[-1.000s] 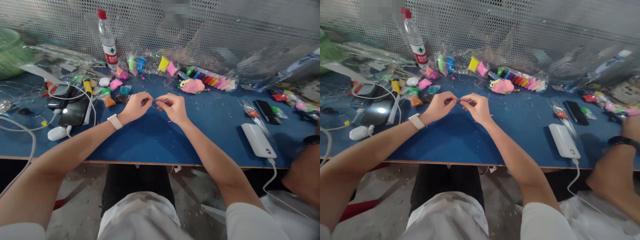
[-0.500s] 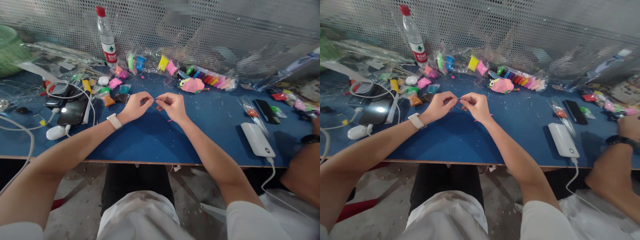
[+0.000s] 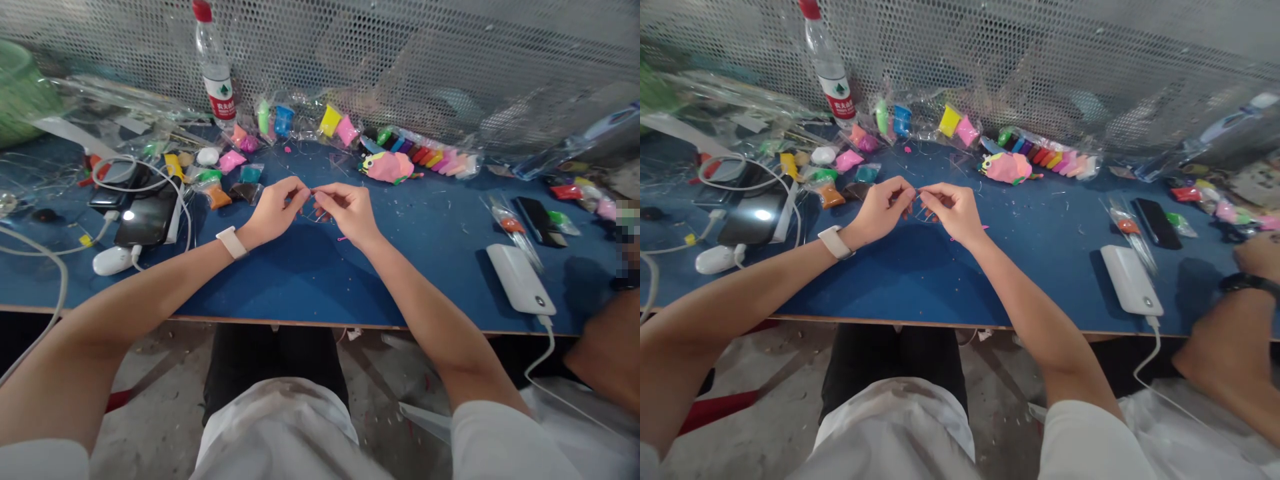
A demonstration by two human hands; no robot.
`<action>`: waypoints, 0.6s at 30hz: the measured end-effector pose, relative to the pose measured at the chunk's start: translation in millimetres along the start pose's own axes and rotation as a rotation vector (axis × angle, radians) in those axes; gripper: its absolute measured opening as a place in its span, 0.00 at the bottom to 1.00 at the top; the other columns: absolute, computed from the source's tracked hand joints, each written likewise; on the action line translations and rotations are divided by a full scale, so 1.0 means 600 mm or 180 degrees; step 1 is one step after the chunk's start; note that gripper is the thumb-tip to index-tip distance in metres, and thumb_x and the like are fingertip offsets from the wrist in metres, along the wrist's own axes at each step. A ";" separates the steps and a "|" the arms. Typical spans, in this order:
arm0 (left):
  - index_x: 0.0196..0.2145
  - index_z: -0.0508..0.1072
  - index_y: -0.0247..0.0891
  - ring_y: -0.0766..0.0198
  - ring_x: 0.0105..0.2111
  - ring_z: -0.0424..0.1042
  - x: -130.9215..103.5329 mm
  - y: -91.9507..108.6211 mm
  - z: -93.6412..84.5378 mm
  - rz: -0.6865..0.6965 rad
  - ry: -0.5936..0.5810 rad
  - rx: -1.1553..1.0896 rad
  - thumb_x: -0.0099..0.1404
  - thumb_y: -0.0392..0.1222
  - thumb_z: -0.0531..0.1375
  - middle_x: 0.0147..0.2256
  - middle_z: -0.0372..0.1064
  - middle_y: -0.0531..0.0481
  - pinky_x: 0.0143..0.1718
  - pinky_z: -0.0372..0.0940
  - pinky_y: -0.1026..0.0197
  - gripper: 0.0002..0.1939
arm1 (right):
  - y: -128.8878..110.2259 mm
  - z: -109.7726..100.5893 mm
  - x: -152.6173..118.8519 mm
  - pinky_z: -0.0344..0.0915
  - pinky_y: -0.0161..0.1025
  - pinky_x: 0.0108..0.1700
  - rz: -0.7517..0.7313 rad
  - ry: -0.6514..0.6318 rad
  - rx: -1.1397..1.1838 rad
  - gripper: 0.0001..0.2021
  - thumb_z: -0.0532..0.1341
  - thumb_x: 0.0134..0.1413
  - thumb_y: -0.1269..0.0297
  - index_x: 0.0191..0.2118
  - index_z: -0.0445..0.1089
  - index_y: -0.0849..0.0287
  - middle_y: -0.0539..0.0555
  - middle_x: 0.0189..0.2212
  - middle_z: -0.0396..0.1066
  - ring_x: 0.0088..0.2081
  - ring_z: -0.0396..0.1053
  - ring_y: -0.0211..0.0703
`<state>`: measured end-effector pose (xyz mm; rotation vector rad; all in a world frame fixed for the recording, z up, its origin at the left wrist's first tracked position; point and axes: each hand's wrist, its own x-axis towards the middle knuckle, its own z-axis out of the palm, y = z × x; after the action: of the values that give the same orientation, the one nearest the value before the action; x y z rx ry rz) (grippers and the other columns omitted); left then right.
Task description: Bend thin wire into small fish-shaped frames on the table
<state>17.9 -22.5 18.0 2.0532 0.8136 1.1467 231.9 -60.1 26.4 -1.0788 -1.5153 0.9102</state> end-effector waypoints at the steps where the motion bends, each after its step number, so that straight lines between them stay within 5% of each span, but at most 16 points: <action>1: 0.38 0.73 0.42 0.64 0.27 0.74 0.000 -0.001 0.000 -0.0060 0.0041 -0.0099 0.86 0.46 0.60 0.30 0.75 0.51 0.31 0.70 0.61 0.14 | 0.001 -0.001 0.000 0.76 0.43 0.31 0.0003 -0.0001 0.0015 0.31 0.77 0.57 0.26 0.41 0.89 0.53 0.53 0.32 0.84 0.31 0.79 0.45; 11: 0.36 0.77 0.43 0.65 0.20 0.70 0.004 -0.004 -0.006 -0.0205 -0.0023 -0.0677 0.77 0.77 0.67 0.23 0.72 0.52 0.22 0.65 0.61 0.32 | 0.007 0.002 -0.004 0.76 0.40 0.28 0.0141 -0.0049 0.0359 0.31 0.80 0.53 0.27 0.39 0.87 0.53 0.51 0.30 0.80 0.27 0.75 0.41; 18: 0.31 0.76 0.41 0.65 0.23 0.74 0.002 0.001 -0.005 -0.0142 -0.0321 -0.0822 0.75 0.81 0.66 0.26 0.75 0.49 0.24 0.71 0.61 0.38 | 0.001 0.003 -0.005 0.76 0.40 0.29 0.0092 0.0006 0.0270 0.32 0.79 0.52 0.25 0.37 0.87 0.53 0.51 0.31 0.80 0.27 0.75 0.40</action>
<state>15.8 -21.1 20.3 1.8539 0.6244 1.0552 230.4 -62.7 24.9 -1.0423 -1.4497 0.9847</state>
